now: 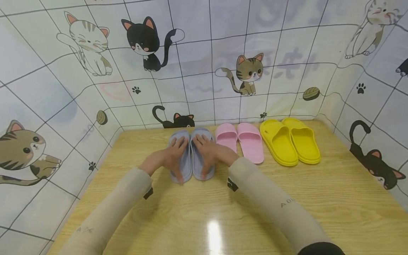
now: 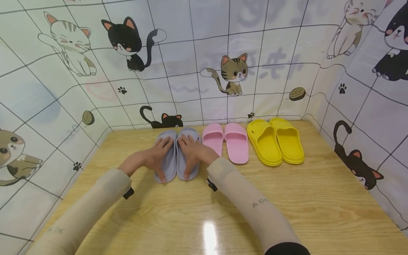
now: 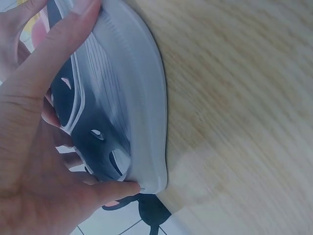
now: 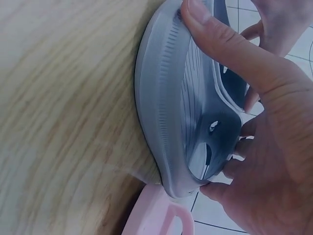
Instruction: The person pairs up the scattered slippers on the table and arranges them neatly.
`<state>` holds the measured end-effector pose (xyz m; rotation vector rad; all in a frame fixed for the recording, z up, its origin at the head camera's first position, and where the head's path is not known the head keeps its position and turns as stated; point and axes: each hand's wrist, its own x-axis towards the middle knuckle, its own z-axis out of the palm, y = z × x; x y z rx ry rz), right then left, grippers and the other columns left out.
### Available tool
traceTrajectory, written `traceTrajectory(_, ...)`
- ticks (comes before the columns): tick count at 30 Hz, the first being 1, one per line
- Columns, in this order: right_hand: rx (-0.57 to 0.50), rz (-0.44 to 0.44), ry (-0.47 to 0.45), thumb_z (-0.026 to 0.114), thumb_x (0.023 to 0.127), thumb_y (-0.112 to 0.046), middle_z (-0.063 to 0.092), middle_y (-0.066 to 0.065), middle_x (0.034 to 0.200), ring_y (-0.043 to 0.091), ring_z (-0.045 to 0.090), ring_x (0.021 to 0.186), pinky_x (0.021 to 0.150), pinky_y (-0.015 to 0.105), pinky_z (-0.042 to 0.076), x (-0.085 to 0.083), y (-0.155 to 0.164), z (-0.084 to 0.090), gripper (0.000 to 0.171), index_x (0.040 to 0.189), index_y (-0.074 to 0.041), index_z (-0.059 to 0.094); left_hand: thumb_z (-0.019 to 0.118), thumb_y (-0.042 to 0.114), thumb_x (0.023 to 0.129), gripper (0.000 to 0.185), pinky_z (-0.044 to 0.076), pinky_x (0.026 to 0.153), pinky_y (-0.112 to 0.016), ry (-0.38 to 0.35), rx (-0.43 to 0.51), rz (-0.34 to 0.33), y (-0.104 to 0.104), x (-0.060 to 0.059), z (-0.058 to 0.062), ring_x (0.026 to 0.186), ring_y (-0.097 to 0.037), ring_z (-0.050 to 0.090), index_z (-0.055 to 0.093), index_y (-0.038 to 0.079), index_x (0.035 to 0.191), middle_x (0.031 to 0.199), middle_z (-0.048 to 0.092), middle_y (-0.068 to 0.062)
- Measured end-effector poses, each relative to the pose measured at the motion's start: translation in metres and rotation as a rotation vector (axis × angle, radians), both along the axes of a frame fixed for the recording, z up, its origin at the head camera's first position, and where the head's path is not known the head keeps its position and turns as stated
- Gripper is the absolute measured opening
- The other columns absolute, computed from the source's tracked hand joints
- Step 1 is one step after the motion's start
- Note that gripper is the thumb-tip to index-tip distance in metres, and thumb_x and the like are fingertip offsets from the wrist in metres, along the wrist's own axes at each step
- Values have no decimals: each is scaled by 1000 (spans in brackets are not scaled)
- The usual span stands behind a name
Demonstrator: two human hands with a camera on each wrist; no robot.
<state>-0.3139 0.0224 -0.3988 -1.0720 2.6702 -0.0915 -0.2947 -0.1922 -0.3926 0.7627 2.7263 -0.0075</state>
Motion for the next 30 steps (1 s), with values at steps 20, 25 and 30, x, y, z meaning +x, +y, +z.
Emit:
traceTrajectory(20,42,-46,-25,93,65,-60,-7,22,174,44,0,161,129,61,17,-23,5,-1,150,165,-1,-2,98,58,55,159,14,128,-64,-1,-8,-18,10,-26,0,154,-60,1,1,-6,163,171,-1,-31)
traceTrajectory(25,69,-56,-12,92,66,-61,-7,23,173,44,0,161,130,59,17,-21,3,-1,149,165,-2,-2,97,60,57,158,18,126,-68,-18,-120,16,17,-24,6,155,-59,2,0,-5,163,171,-2,-30)
traceTrajectory(30,-7,-102,-44,92,66,-62,-13,28,171,45,-2,160,131,56,14,-16,9,2,151,166,-6,-6,90,70,61,149,25,120,-74,-29,-235,78,25,-27,25,157,-53,11,7,1,165,173,8,-24)
